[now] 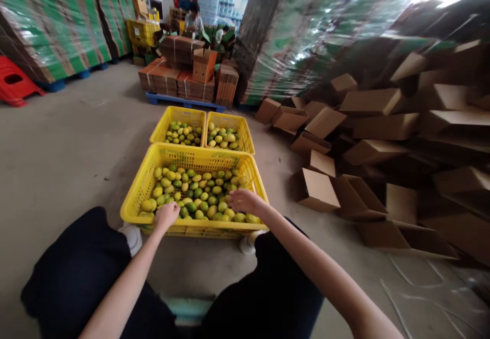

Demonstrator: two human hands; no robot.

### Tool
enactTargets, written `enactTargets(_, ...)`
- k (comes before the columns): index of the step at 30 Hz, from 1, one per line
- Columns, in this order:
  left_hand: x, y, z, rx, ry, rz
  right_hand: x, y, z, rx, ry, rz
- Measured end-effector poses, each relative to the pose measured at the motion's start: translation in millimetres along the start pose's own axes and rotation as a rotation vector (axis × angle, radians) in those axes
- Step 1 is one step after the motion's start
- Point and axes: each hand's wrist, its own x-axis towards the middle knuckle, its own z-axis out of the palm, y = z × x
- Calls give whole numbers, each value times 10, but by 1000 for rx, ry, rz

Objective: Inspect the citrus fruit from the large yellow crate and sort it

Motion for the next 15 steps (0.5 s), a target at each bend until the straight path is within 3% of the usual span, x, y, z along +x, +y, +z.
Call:
enactTargets(3,18,-29,7,2,-51,-11,-315,325,57,-204,-249,69)
enactTargets(4,36,-42,12,-1,-78,-5,-411,332,43,-278,-326,36)
enactTargets(6,102,-64,26,-14,-156,22,-550,253,-16,-548,-453,-193)
enactTargets(8,219,-71,45,-31,-261,62,-607,160,-60,-818,-447,-390)
enactTargets(10,391,-43,77,-45,-357,99,-601,166,-36,-1074,-358,-468)
enactTargets(12,604,43,135,-60,-403,144,-577,313,60,-1329,-290,-466)
enactTargets(15,931,308,303,-63,-377,214,-606,704,229,-1670,-321,-463)
